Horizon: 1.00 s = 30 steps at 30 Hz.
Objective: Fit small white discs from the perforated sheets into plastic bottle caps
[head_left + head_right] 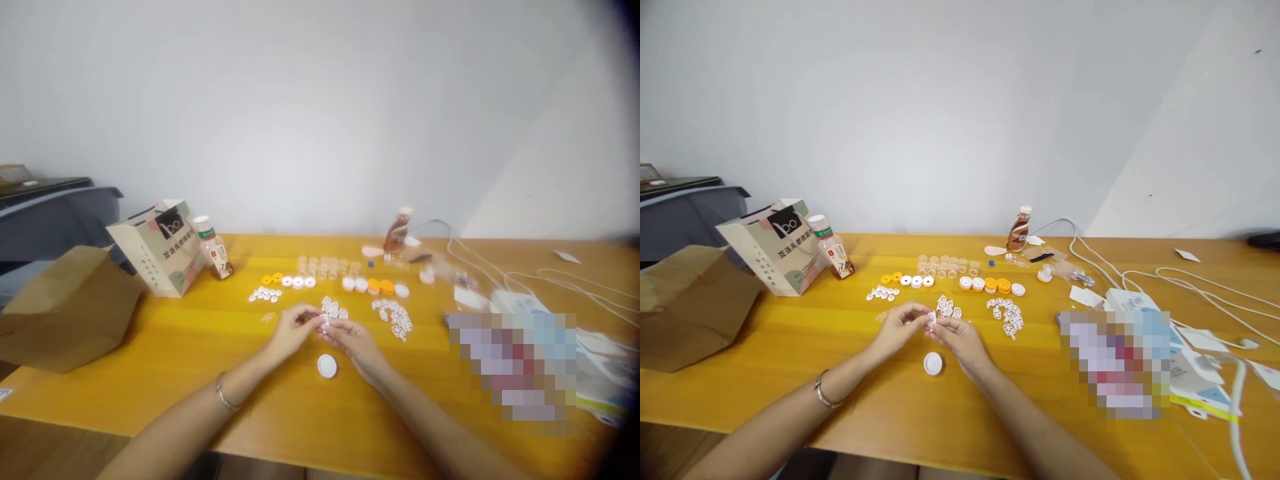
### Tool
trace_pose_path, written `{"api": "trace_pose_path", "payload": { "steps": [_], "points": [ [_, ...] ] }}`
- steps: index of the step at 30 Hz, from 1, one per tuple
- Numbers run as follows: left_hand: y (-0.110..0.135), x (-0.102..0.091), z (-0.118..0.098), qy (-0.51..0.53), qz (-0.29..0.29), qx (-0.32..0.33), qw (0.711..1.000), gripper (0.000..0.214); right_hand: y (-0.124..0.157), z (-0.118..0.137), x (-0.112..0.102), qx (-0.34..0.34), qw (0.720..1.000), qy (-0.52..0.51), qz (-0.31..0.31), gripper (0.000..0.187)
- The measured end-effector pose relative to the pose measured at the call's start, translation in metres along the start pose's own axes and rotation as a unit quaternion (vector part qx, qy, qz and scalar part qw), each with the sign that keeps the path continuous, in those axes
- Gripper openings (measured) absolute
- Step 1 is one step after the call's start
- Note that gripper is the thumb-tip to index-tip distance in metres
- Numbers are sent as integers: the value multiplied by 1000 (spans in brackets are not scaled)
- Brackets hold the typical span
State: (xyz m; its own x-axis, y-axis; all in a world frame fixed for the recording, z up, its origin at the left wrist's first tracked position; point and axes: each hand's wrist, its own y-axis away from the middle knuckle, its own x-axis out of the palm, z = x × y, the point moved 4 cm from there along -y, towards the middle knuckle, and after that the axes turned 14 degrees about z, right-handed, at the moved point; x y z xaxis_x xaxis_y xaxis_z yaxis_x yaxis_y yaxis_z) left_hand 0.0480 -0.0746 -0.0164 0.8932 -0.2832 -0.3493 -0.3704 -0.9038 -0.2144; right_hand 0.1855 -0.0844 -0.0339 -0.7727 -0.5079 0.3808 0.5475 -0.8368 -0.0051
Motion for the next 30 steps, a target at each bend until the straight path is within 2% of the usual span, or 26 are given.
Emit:
{"api": "trace_pose_path", "payload": {
  "steps": [3, 7, 21, 30],
  "points": [
    [0, 3, 3, 13, 18, -9, 1000, 18, 1, 2, 0, 5, 1000, 28, -1, 23],
    [1, 6, 2, 17, 12, -11, 1000, 17, 1, 5, 0, 6, 998, 70, 4, 21],
    [0, 5, -2, 88, 71, -3, 994, 20, 2, 5, -1, -4, 996, 87, 3, 21],
    [1, 7, -2, 80, 46, 18, 996, 16, 2, 7, 2, -12, 996, 92, -9, 20]
  ]
}}
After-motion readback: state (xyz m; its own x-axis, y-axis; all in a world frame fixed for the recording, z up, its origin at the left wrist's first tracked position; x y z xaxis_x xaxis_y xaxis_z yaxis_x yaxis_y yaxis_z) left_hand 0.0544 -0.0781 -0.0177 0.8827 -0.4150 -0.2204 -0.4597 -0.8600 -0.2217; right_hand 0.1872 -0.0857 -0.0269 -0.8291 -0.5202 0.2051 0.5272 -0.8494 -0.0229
